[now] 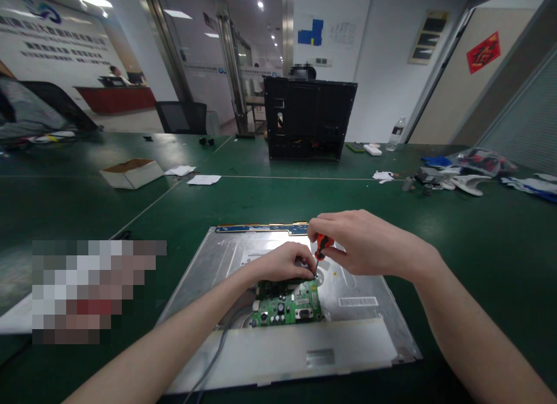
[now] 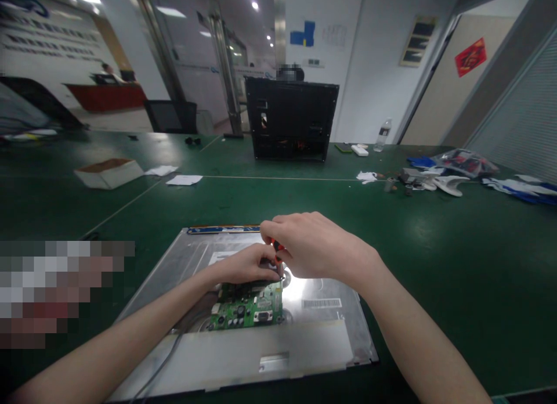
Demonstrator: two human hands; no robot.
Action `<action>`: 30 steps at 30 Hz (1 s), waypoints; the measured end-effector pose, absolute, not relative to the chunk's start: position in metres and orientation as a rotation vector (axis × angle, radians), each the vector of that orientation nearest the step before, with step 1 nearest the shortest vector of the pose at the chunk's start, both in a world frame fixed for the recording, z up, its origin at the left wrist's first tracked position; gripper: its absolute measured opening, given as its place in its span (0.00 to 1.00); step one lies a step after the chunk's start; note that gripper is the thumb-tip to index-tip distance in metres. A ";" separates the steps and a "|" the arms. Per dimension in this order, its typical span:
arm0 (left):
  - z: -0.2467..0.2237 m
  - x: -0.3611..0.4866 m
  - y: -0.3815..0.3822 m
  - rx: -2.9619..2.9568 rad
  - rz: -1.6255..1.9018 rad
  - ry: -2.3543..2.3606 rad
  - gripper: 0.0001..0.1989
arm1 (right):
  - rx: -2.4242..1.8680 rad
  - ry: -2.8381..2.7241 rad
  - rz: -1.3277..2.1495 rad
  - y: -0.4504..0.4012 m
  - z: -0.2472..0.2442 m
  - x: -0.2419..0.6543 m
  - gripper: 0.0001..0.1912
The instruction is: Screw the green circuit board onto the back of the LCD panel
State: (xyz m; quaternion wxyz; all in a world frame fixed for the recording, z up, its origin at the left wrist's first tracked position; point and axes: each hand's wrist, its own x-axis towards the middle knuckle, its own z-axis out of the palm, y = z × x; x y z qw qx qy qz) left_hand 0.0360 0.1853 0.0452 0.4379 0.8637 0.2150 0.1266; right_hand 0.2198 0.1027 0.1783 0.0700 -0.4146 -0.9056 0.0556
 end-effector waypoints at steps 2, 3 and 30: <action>0.045 0.036 0.185 2.148 0.315 0.534 0.03 | -1.252 -2.726 0.148 0.103 0.178 0.220 0.05; 0.045 0.036 0.185 2.148 0.315 0.533 0.03 | -1.262 -2.723 0.136 0.104 0.177 0.219 0.04; 0.046 0.035 0.185 2.138 0.320 0.509 0.03 | -1.472 -2.694 -0.161 0.099 0.181 0.211 0.08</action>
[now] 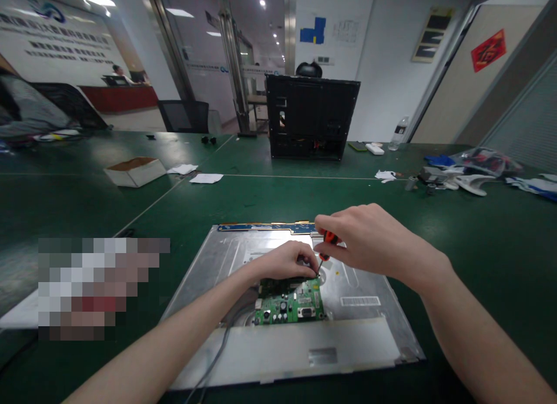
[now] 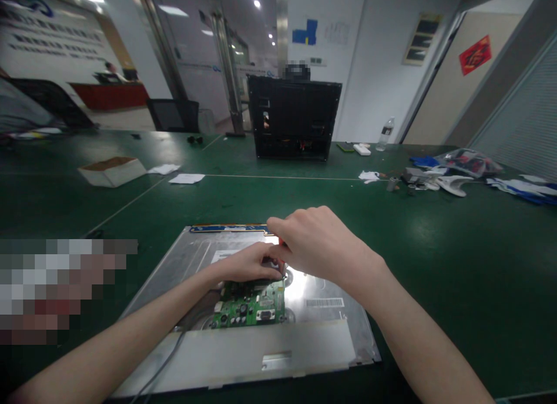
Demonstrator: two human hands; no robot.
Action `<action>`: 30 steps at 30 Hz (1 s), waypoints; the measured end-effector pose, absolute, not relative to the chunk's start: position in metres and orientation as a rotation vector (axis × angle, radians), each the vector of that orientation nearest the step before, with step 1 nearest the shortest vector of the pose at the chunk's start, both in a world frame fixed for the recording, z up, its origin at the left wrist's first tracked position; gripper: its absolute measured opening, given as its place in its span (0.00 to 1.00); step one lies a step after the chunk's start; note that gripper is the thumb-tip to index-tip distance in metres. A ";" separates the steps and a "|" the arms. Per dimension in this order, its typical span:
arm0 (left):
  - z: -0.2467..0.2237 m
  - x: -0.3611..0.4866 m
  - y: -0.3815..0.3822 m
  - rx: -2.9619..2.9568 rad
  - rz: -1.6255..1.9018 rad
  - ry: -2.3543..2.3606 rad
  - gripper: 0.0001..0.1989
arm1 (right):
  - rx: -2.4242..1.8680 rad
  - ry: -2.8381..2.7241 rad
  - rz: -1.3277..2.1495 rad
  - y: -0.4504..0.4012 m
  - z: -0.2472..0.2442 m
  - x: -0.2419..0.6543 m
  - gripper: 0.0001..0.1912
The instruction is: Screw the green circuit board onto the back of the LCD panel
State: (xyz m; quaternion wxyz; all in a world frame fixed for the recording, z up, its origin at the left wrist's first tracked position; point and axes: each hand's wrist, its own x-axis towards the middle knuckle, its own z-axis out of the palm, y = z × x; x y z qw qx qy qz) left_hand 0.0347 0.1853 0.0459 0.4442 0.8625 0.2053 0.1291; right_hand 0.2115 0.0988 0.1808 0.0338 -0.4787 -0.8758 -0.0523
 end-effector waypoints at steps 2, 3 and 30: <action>0.045 0.035 0.186 2.141 0.321 0.513 0.03 | -1.493 -2.709 -0.151 0.098 0.181 0.211 0.10; 0.045 0.035 0.186 2.142 0.321 0.515 0.03 | -1.478 -2.721 -0.131 0.098 0.181 0.210 0.09; 0.042 0.036 0.187 2.135 0.319 0.508 0.03 | -1.344 -2.740 0.039 0.092 0.180 0.216 0.03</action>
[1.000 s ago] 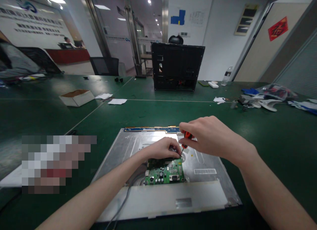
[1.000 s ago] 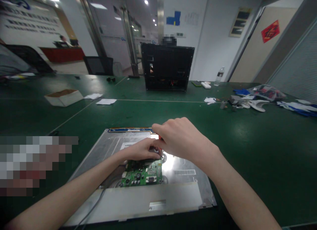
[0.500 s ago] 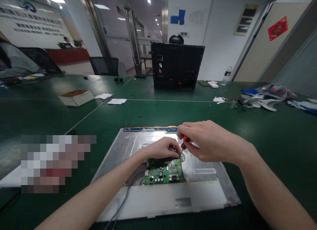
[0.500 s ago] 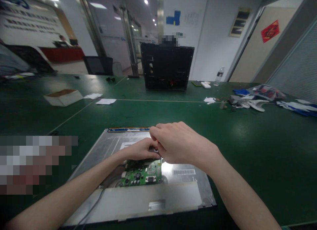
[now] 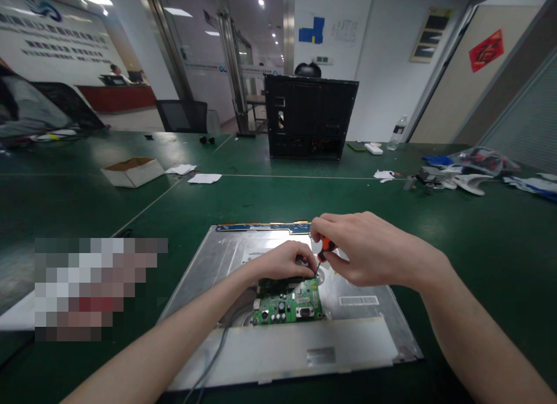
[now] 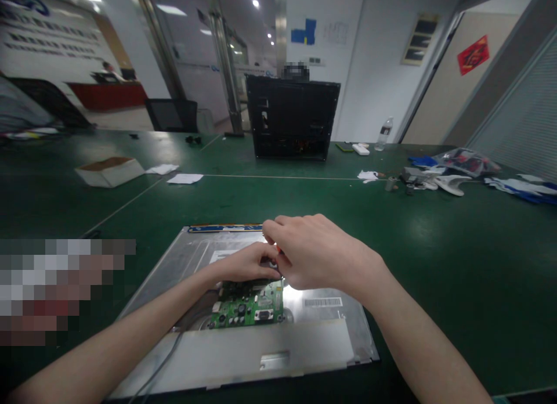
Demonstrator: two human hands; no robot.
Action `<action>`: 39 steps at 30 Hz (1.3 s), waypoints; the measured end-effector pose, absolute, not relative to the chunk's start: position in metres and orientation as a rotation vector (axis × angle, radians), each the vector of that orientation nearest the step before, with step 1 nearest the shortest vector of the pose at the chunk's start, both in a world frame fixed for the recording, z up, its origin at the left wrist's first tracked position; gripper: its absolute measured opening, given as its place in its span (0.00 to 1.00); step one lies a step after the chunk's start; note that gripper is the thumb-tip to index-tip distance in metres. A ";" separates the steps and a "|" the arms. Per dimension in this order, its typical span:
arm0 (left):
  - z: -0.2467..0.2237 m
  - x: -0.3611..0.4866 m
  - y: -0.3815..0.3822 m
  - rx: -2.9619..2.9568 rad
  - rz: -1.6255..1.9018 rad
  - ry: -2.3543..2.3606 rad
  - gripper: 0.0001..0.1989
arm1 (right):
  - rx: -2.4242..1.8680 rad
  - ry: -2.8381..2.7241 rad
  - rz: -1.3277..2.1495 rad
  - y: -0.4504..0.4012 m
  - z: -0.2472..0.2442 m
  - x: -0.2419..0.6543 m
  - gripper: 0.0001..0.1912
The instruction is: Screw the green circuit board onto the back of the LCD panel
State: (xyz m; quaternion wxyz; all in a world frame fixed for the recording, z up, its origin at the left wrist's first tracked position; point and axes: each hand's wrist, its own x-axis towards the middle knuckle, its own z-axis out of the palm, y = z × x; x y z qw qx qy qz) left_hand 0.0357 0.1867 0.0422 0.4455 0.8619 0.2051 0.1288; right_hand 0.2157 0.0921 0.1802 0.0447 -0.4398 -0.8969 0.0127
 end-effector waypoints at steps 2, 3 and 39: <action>0.042 0.036 0.187 2.136 0.318 0.510 0.03 | -1.339 -2.743 0.052 0.092 0.180 0.216 0.02; 0.043 0.036 0.186 2.135 0.318 0.511 0.03 | -1.346 -2.743 0.051 0.092 0.180 0.216 0.02; 0.041 0.036 0.188 2.126 0.317 0.520 0.04 | -1.284 -2.722 0.128 0.100 0.180 0.220 0.10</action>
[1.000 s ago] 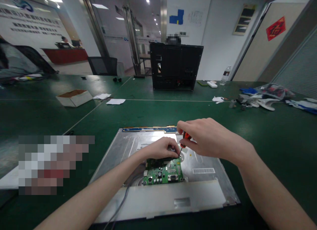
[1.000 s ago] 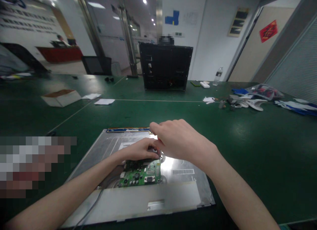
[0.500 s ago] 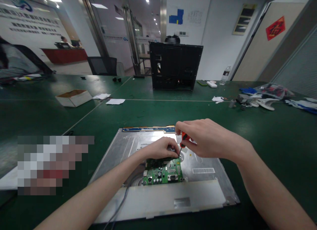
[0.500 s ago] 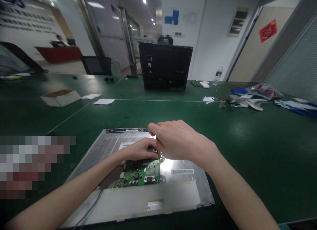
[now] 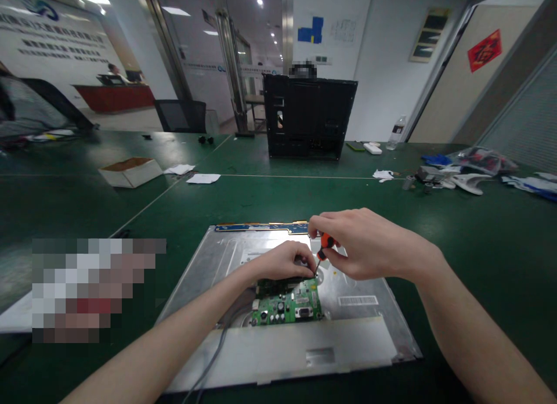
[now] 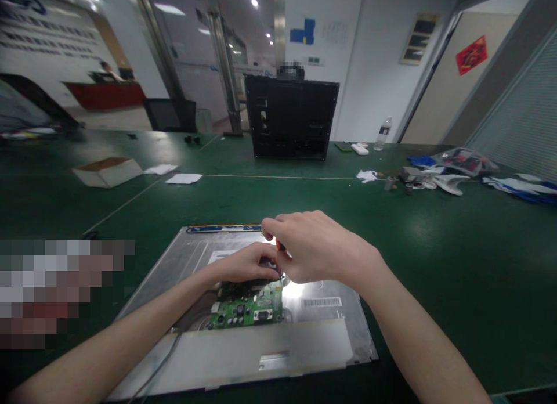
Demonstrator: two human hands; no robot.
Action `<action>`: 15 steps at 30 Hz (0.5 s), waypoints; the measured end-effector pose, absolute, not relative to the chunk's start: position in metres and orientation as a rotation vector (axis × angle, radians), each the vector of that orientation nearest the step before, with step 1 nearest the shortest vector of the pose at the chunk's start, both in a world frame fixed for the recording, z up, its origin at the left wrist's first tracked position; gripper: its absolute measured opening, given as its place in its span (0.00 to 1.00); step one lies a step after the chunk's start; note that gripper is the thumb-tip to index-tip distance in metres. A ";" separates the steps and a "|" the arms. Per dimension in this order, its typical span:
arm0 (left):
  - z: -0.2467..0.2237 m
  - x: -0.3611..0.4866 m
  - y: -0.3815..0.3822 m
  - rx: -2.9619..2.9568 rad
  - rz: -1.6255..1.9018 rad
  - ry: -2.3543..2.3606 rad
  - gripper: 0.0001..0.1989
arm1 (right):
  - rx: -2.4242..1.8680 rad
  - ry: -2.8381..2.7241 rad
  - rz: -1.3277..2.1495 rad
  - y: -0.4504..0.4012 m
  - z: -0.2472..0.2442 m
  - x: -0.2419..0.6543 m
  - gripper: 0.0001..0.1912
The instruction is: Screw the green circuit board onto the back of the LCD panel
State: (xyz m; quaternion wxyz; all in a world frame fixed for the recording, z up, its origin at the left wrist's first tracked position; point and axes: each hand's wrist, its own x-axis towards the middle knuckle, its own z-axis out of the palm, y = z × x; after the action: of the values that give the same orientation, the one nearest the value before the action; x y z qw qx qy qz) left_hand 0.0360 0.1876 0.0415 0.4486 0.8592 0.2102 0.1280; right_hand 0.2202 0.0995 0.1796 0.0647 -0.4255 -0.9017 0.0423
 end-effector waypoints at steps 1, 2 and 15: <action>0.042 0.036 0.187 2.125 0.317 0.519 0.04 | -1.275 -2.725 0.136 0.099 0.180 0.220 0.10; 0.042 0.036 0.187 2.124 0.318 0.518 0.04 | -1.268 -2.728 0.139 0.099 0.180 0.220 0.09; 0.041 0.035 0.187 2.121 0.323 0.529 0.05 | -1.418 -2.713 -0.015 0.103 0.178 0.216 0.06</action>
State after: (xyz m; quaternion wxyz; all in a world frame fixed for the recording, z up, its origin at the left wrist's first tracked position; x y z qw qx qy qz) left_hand 0.0355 0.1869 0.0409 0.4492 0.8576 0.2137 0.1305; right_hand 0.2162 0.1033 0.1779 0.0400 -0.4629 -0.8855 -0.0049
